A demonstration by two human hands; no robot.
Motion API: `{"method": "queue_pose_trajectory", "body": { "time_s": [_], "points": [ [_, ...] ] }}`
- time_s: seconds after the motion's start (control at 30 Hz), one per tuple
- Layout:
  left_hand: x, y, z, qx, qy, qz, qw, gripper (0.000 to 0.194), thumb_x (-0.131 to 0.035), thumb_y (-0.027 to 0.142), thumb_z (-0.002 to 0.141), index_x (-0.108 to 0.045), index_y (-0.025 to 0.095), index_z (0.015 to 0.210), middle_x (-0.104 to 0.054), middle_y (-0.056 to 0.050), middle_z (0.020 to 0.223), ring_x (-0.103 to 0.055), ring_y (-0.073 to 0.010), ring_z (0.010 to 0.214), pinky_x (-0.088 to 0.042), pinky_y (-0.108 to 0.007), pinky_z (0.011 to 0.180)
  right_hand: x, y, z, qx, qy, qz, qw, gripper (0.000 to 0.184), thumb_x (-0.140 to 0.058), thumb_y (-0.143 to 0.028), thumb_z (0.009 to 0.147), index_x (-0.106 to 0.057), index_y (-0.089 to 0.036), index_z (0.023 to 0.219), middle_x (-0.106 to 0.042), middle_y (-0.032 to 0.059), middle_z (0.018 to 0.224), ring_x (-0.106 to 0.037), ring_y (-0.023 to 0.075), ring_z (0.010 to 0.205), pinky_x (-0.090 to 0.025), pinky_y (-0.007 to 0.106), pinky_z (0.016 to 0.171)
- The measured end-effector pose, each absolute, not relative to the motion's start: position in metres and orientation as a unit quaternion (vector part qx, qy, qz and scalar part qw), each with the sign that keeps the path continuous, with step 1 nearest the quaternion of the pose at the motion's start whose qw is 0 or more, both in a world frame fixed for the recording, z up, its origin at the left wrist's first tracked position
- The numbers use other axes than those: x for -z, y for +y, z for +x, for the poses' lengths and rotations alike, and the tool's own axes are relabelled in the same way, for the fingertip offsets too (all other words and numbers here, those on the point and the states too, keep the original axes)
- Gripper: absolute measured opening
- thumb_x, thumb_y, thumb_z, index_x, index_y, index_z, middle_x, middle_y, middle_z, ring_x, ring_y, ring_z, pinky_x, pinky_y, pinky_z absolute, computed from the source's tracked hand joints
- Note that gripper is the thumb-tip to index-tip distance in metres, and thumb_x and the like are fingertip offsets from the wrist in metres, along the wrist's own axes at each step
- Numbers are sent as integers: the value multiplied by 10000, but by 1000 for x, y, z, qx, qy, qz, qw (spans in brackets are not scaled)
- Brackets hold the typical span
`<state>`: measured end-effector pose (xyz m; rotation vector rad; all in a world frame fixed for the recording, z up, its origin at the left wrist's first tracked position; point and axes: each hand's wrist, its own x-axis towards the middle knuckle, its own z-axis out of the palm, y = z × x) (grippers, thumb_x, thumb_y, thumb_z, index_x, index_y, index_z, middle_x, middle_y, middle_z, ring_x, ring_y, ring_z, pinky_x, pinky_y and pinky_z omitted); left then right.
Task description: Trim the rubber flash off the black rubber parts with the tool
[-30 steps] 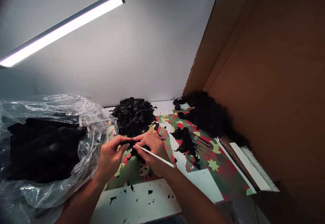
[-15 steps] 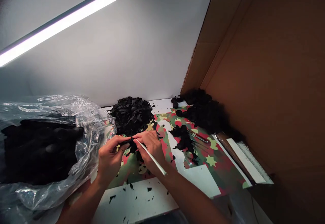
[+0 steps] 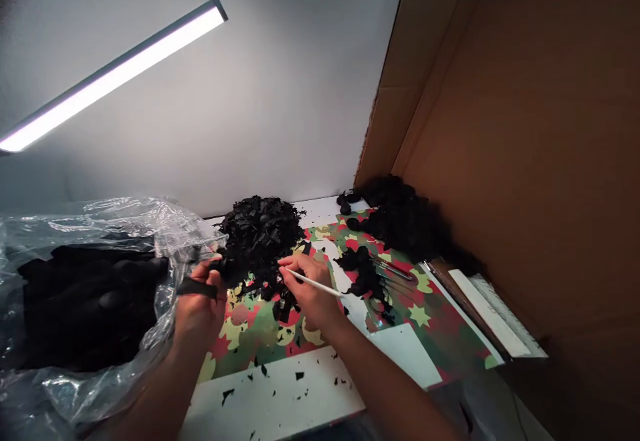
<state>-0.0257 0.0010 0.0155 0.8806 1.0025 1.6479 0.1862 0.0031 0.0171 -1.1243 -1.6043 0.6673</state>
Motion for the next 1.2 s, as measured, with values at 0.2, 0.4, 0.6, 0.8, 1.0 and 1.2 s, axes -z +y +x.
{"method": "queue_pose_trajectory", "body": {
  "time_s": [0.2,0.4,0.6,0.8,1.0,1.2],
  "points": [
    [-13,-5,-12,-526,492,500,482,319,-809,364,754,-687,177,982,-687,-8,799,-653,-152,724,-537,-248,680,-27,3,187,-313,-670,-409,535,142,-531,-217,950,-571,-225,815,-668,56,1208,-641,219,1068,-480,383,932],
    [-14,-7,-7,-463,496,653,338,219,-696,240,837,-685,205,1053,-680,-19,889,-652,-148,763,-545,-270,724,-20,2,178,-339,-708,-408,466,183,-497,-275,1002,-625,-244,1129,-682,51,1065,-648,187,873,-517,319,784],
    [-13,-11,-4,-456,510,668,291,238,-786,240,774,-736,219,1006,-698,-32,915,-672,-172,775,-550,-295,732,-16,-3,169,-362,-669,-449,469,196,-588,-335,953,-599,-216,798,-585,-14,686,-523,148,615,-403,260,565],
    [-22,-15,-3,-496,501,580,409,159,-771,256,780,-754,201,929,-753,-32,875,-703,-182,791,-559,-274,722,-16,-6,166,-431,-610,-446,493,198,-507,-359,979,-538,-219,843,-487,-34,683,-426,129,585,-346,250,532],
    [-26,-18,2,-505,507,596,365,30,-724,197,784,-752,207,789,-711,2,738,-645,-151,689,-492,-245,646,-12,-4,160,-425,-599,-455,503,129,-431,-238,934,-487,-231,818,-435,-35,682,-399,139,576,-338,247,517],
    [-26,-23,5,-497,493,631,335,42,-711,191,788,-741,218,772,-679,15,699,-598,-138,632,-458,-243,615,-13,5,161,-320,-639,-494,496,132,-447,-106,793,-494,-229,787,-509,-30,659,-461,148,586,-336,253,533]
  ]
}}
